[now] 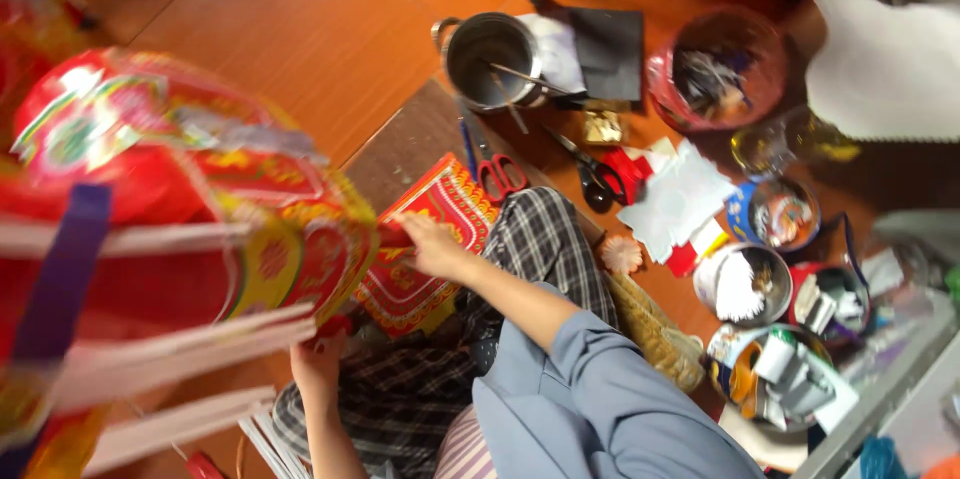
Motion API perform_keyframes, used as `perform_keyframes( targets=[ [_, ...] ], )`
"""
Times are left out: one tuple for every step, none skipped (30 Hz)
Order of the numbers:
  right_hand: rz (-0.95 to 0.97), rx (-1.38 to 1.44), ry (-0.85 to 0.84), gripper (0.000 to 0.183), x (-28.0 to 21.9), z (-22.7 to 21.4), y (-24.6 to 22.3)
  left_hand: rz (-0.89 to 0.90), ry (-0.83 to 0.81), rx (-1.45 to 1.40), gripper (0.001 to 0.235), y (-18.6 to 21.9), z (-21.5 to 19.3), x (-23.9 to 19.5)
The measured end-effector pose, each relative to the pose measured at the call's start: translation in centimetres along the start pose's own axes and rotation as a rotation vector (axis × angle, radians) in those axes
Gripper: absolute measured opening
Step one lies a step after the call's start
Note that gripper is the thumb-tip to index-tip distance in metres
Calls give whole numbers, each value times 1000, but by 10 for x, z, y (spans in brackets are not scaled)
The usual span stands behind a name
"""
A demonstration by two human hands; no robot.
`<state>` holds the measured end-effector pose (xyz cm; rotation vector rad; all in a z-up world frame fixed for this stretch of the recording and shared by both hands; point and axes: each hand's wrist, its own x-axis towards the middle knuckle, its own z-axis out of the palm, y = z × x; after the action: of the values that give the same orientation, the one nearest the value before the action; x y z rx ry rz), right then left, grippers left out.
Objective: Assembling and decorating traditional paper horses using glue and paper strips
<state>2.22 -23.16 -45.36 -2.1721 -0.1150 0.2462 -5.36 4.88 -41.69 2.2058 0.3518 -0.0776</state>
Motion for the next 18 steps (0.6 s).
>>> perform_keyframes(
  targets=[
    [19,6,15,83,-1,-3,-3,9,-22,8,48,-7,2,2],
    [-37,99,69,65,-1,-6,-6,-40,37,165,42,-14,4,5],
    [-97,187,119,56,-1,-7,-10,-88,102,319,39,-23,5,6],
    [-83,190,132,56,2,-5,-7,-79,86,325,39,-31,5,11],
    [-102,152,122,56,4,-1,-5,-3,144,378,35,-40,4,13],
    [-122,114,111,58,6,3,-3,73,201,428,34,-49,1,16],
    [-116,120,110,58,10,3,-2,72,195,435,34,-51,1,20],
    [-143,106,132,58,13,3,-2,104,192,434,34,-53,-1,25],
    [-178,88,150,58,16,3,-3,134,197,430,36,-56,-2,26],
    [-179,91,146,58,15,0,-4,130,200,432,36,-57,-2,26],
    [-162,107,109,63,15,-2,-4,76,177,497,34,-57,-1,28],
    [-145,122,73,67,16,-5,-5,22,154,561,33,-58,-1,29],
    [-148,125,69,67,18,-18,-10,18,157,563,33,-54,-2,27],
    [-63,57,-74,78,19,-32,-15,-32,113,524,33,-51,-3,25],
    [23,-12,-216,89,20,-46,-20,-81,68,484,34,-48,-4,23],
    [21,-10,-218,89,28,-42,6,-83,70,485,34,-36,-8,17],
    [-16,9,-91,53,36,-38,31,-119,29,503,46,-24,-13,13],
    [-53,29,37,21,45,-34,56,-155,-12,521,60,-11,-17,7]
  ],
)
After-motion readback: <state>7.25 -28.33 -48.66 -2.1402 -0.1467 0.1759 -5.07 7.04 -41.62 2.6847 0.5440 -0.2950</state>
